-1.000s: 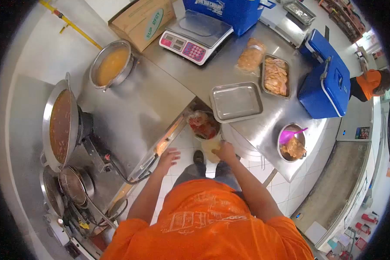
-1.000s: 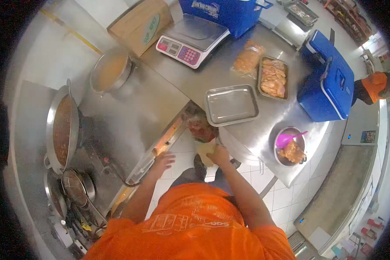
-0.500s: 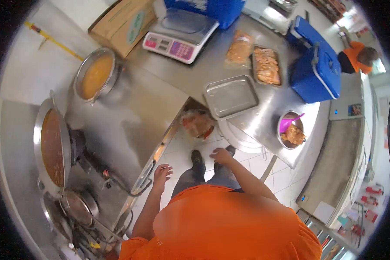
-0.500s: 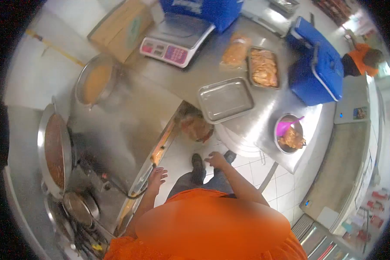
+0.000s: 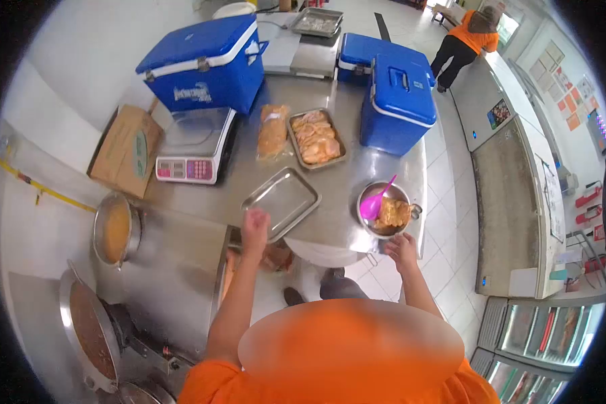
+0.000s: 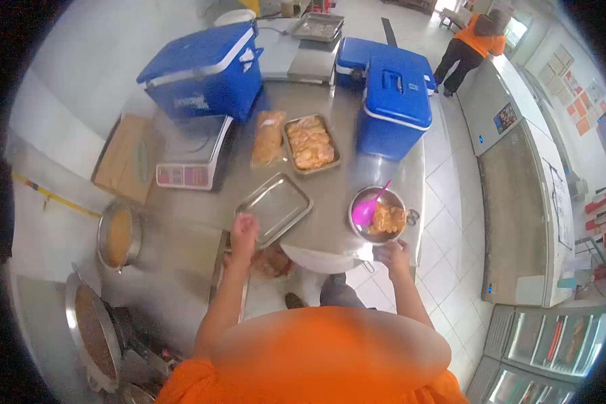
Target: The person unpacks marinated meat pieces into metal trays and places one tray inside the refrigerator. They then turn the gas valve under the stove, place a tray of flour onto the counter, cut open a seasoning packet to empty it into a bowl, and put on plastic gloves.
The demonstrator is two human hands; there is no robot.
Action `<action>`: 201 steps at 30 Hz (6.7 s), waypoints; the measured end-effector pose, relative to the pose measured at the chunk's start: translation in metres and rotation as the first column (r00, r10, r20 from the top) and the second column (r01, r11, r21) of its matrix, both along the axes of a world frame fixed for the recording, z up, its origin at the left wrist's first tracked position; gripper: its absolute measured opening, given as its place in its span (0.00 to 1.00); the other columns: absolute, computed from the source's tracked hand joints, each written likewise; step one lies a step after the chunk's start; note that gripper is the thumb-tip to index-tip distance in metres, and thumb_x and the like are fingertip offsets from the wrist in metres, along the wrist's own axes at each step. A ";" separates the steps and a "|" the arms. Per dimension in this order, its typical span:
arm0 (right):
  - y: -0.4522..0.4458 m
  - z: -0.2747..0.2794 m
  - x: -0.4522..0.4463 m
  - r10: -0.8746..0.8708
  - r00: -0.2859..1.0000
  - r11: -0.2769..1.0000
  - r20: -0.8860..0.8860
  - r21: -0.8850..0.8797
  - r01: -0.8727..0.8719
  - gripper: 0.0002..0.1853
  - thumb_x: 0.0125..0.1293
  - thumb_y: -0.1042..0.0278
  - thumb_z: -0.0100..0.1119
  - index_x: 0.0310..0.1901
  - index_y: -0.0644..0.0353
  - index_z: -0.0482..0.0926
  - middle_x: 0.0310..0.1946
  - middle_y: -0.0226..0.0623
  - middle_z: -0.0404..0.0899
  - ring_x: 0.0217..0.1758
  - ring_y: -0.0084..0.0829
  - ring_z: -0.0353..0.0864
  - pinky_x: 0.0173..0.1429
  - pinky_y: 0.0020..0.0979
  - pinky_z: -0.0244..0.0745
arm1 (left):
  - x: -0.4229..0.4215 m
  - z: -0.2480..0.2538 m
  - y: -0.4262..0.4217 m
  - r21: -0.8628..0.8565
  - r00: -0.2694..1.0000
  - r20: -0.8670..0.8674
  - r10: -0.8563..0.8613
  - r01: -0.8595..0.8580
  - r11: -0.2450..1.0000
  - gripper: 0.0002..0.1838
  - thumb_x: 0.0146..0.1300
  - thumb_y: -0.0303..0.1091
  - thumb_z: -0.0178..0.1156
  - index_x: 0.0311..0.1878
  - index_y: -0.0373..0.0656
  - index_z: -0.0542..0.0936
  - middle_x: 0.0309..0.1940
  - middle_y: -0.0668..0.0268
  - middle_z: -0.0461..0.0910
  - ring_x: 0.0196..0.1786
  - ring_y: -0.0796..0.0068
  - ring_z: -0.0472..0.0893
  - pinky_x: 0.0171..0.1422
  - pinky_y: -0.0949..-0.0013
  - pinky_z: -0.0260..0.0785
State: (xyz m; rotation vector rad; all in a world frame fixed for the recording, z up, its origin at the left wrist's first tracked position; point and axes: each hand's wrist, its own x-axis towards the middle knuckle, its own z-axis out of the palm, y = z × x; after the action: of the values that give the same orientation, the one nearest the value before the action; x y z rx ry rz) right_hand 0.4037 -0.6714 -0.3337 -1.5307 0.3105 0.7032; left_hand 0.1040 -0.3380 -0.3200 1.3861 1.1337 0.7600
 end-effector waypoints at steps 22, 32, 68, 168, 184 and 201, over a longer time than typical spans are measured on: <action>-0.002 -0.044 0.146 0.807 0.410 0.465 0.426 -0.885 0.005 0.15 0.63 0.60 0.65 0.48 0.56 0.83 0.49 0.45 0.78 0.59 0.51 0.75 0.60 0.48 0.77 | 0.214 -0.108 0.268 -0.786 0.947 0.088 0.311 -0.126 0.605 0.24 0.68 0.56 0.60 0.54 0.45 0.81 0.51 0.64 0.82 0.46 0.62 0.80 0.49 0.56 0.75; 0.009 -0.024 0.122 0.791 0.598 0.286 0.133 -0.944 -0.167 0.17 0.63 0.71 0.62 0.53 0.62 0.74 0.40 0.50 0.85 0.42 0.44 0.88 0.43 0.42 0.84 | 0.214 -0.024 0.348 0.184 0.842 0.008 0.539 -0.531 0.827 0.15 0.66 0.40 0.62 0.37 0.36 0.85 0.35 0.61 0.87 0.36 0.66 0.85 0.42 0.61 0.78; -0.027 0.155 0.071 0.750 0.112 0.536 0.652 -0.500 -0.681 0.30 0.47 0.57 0.79 0.53 0.56 0.83 0.43 0.37 0.83 0.46 0.38 0.81 0.54 0.39 0.75 | 0.285 0.180 -0.051 0.077 -0.186 -0.374 -0.909 0.970 -0.230 0.15 0.69 0.43 0.66 0.43 0.38 0.83 0.30 0.61 0.82 0.35 0.74 0.79 0.44 0.64 0.72; -0.129 0.301 -0.079 -0.044 -0.297 0.993 0.954 0.073 0.088 0.11 0.72 0.72 0.60 0.50 0.65 0.71 0.51 0.72 0.80 0.44 0.59 0.88 0.39 0.45 0.86 | 0.293 0.343 -0.278 0.905 -0.847 0.203 -0.492 0.354 -0.236 0.17 0.66 0.36 0.64 0.58 0.53 0.77 0.49 0.37 0.82 0.49 0.42 0.86 0.47 0.48 0.82; -0.129 0.319 -0.096 0.042 0.152 0.947 0.988 -0.088 0.309 0.39 0.54 0.60 0.82 0.64 0.61 0.71 0.52 0.55 0.84 0.52 0.49 0.87 0.53 0.42 0.83 | 0.262 0.276 -0.272 0.590 -0.377 0.404 -0.833 0.804 -0.077 0.20 0.69 0.37 0.67 0.61 0.43 0.77 0.53 0.57 0.82 0.53 0.65 0.83 0.56 0.59 0.78; 0.066 0.181 0.101 0.696 0.718 0.707 -0.009 -0.164 -0.688 0.35 0.63 0.46 0.74 0.61 0.68 0.77 0.48 0.41 0.86 0.46 0.31 0.86 0.48 0.34 0.83 | 0.272 0.051 -0.174 -0.609 0.786 0.610 -0.100 0.546 0.576 0.29 0.69 0.38 0.69 0.69 0.43 0.69 0.62 0.62 0.76 0.62 0.68 0.79 0.62 0.62 0.78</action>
State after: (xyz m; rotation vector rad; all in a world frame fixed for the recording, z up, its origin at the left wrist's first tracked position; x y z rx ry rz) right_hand 0.5044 -0.6059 -0.1530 -1.8234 -0.2975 1.2506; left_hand 0.3765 -0.5120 -0.2686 0.5537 0.5798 0.2482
